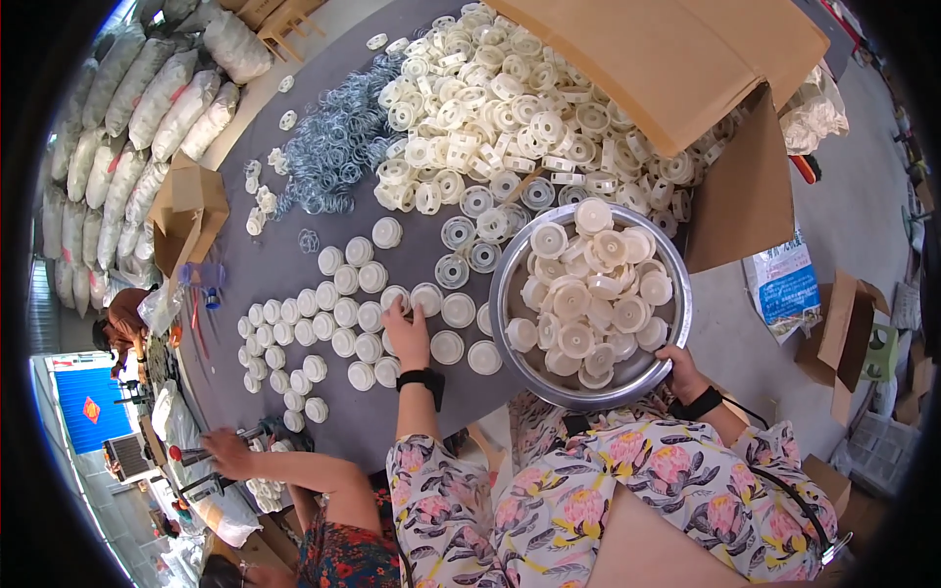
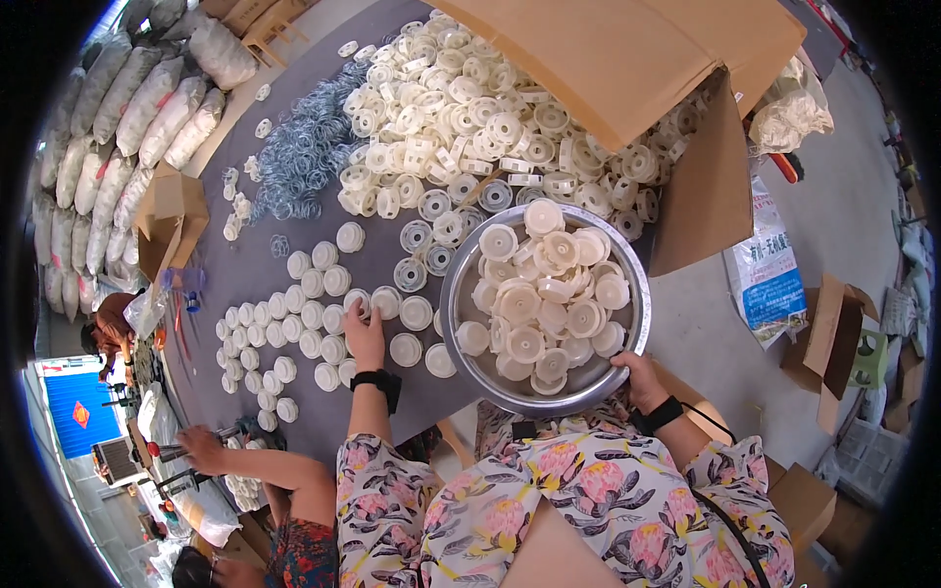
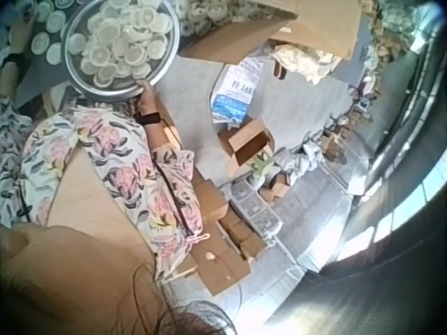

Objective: Sorting and inspecting small white plastic circular components from a tray onto a work table.

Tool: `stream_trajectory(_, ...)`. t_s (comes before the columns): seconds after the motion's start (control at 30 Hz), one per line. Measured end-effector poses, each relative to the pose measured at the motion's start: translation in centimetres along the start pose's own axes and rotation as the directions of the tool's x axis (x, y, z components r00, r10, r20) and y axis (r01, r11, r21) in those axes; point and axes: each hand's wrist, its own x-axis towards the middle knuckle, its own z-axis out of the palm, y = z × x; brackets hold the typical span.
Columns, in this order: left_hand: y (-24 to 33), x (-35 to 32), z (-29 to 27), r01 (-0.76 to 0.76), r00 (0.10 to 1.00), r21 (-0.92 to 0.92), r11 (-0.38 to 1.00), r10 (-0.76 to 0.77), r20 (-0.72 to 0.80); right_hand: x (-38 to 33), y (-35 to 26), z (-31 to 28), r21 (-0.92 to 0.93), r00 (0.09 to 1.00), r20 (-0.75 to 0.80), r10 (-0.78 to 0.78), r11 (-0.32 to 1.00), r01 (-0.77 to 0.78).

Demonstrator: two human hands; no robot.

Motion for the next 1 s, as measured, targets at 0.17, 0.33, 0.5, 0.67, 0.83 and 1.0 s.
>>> stream_trajectory(0.17, 1.1, -2.5, 0.1, -0.421, 0.891, 0.513, 0.748, 0.447, 0.079, 0.0, 0.4, 0.9, -0.017, 1.000, -0.012, 0.004, 1.000, -0.004)
stream_trajectory(0.33, 2.8, -1.9, -1.1, -0.387, 0.918, 0.555, 0.736, 0.363, 0.160, -0.2, 0.3, 2.6, -0.021, 0.999, -0.013, 0.035, 0.999, -0.036)
stream_trajectory(0.5, 10.5, -2.5, -1.7, -0.476, 0.874, -0.108, 0.873, 0.483, 0.053, 0.1, 0.7, 2.1, -0.008, 0.999, 0.012, -0.040, 0.999, 0.040)
stream_trajectory(0.67, 16.4, -2.8, 1.2, -0.767, 0.632, -0.005, 0.641, 0.758, 0.159, 0.6, 0.9, 1.8, -0.087, 0.997, 0.051, -0.064, 0.994, 0.068)
stream_trajectory(0.83, 17.3, -0.7, 2.2, -0.856, 0.513, 0.144, 0.497, 0.776, 0.367, 0.3, 0.4, 1.3, -0.076, 0.998, 0.065, 0.004, 0.997, 0.001)
stream_trajectory(1.0, 16.6, 0.0, 2.0, -0.890, 0.455, 0.189, 0.414, 0.812, 0.366, 0.0, -0.4, 1.0, -0.129, 0.997, 0.072, -0.013, 0.991, 0.022)
